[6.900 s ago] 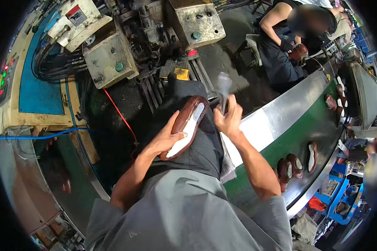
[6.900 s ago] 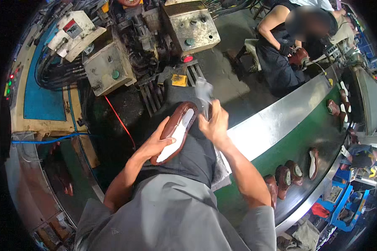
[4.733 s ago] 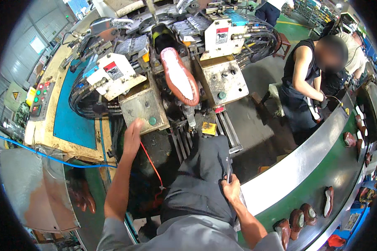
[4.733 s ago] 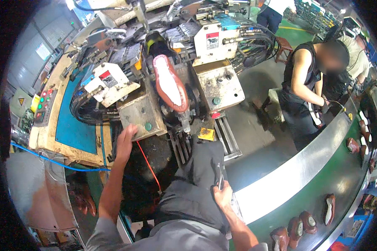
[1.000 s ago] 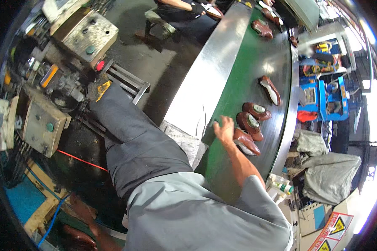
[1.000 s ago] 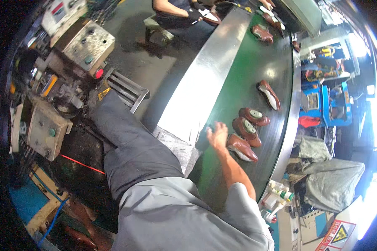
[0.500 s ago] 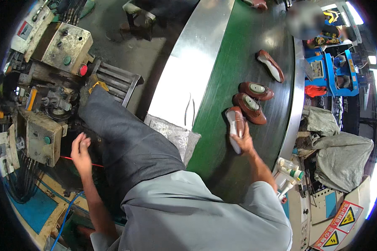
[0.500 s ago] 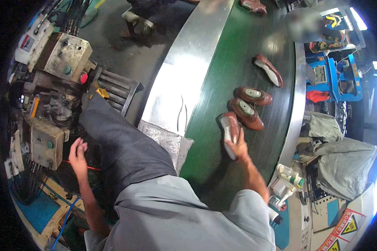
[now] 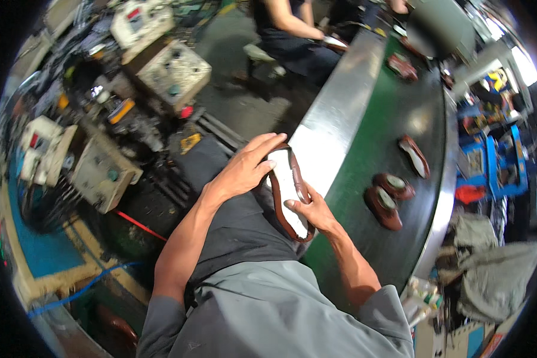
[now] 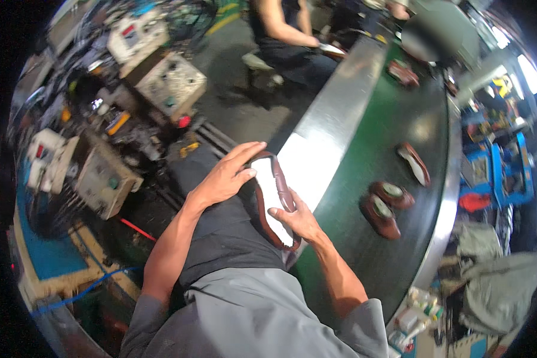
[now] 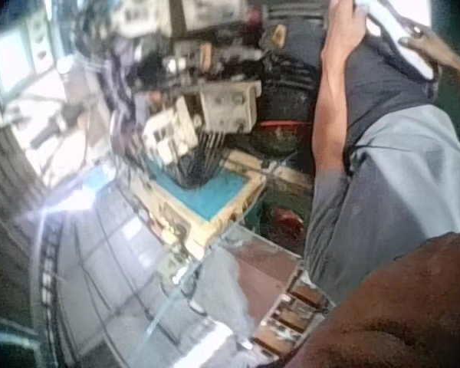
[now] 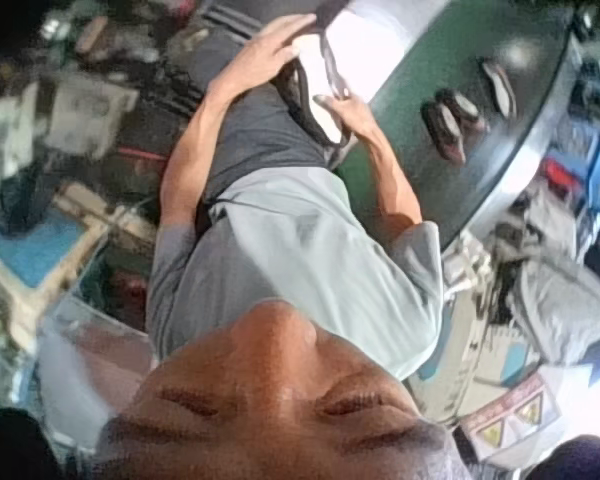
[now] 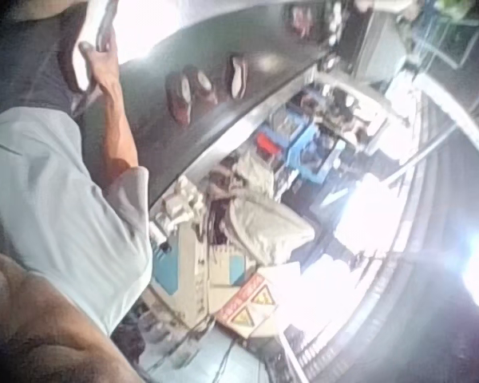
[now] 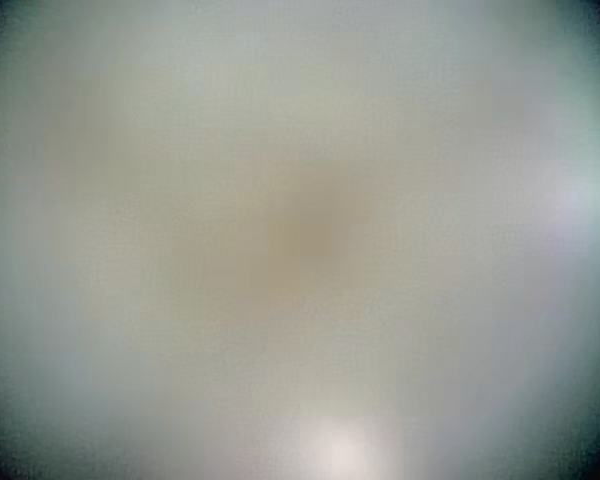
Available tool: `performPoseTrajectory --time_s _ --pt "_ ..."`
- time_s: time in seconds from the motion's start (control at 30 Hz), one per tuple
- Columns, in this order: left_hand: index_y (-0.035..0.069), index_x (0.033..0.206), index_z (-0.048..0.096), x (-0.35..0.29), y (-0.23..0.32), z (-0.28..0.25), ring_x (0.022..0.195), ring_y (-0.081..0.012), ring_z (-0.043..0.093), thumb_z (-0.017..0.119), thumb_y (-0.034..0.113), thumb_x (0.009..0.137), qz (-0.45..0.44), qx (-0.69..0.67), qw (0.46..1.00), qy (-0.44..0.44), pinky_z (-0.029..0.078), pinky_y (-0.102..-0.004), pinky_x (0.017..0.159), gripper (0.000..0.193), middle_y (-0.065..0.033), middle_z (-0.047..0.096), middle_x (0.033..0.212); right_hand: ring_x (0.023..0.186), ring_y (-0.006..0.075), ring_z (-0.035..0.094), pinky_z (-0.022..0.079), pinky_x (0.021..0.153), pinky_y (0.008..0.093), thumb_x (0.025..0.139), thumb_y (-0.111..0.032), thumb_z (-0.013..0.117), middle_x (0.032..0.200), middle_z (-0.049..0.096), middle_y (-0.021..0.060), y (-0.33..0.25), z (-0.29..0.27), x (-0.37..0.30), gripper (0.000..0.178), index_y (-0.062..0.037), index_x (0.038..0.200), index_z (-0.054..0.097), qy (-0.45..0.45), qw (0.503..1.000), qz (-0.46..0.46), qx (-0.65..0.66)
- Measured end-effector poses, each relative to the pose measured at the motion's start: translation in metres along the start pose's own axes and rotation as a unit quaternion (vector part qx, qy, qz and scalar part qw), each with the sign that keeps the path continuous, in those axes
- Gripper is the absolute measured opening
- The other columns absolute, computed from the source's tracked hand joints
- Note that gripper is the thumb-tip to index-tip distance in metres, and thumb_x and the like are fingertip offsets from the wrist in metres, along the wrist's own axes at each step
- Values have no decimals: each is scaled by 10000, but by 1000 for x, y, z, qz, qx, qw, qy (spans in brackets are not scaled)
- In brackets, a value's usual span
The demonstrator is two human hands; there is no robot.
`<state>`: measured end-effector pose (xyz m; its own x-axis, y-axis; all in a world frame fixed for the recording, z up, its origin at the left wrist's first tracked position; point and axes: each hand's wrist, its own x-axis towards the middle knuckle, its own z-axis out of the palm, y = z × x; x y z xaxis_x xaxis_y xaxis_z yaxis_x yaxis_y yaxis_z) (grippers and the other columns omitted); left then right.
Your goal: Operating a specialized lasting machine to shape and attach shoe uppers in a factory setting.
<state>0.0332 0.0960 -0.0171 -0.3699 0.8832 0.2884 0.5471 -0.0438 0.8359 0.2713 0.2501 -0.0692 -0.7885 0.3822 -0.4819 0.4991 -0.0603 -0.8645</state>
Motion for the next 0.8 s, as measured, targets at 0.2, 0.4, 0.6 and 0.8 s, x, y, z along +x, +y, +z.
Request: performPoseTrajectory --time_s 0.2,0.4,0.6,0.8 --pt "73 1401 725 -89 -7 -87 1303 -377 669 807 84 950 -88 118 987 71 560 -422 1069 459 -183 641 1459 1414 421 632 491 1193 473 844 -565 898 1524 623 296 -65 75 46 1171 -30 1717 329 -165 958 -134 -191" --pt "31 1426 703 -163 53 -105 1315 -400 698 909 24 823 -71 161 936 306 587 -436 1078 637 -202 668 1479 1411 471 620 509 1185 505 809 -351 974 1561 578 325 -87 138 57 1273 -42 1753 178 -159 922 -270 -230" --pt "27 1689 410 -202 106 -80 1611 -420 409 947 67 791 -128 79 972 180 384 -485 1300 1047 -257 370 1754 1514 461 514 447 1246 485 831 -300 971 1656 462 324 -49 183 80 1257 32 1733 162 -142 912 -356 -144" --pt "46 1732 299 -183 100 -64 1609 -404 406 959 104 749 -200 11 954 224 353 -473 1317 1186 -214 391 1746 1575 500 409 362 1298 545 873 -217 923 1704 372 337 -18 183 80 1158 55 1719 182 -137 868 -443 -175"
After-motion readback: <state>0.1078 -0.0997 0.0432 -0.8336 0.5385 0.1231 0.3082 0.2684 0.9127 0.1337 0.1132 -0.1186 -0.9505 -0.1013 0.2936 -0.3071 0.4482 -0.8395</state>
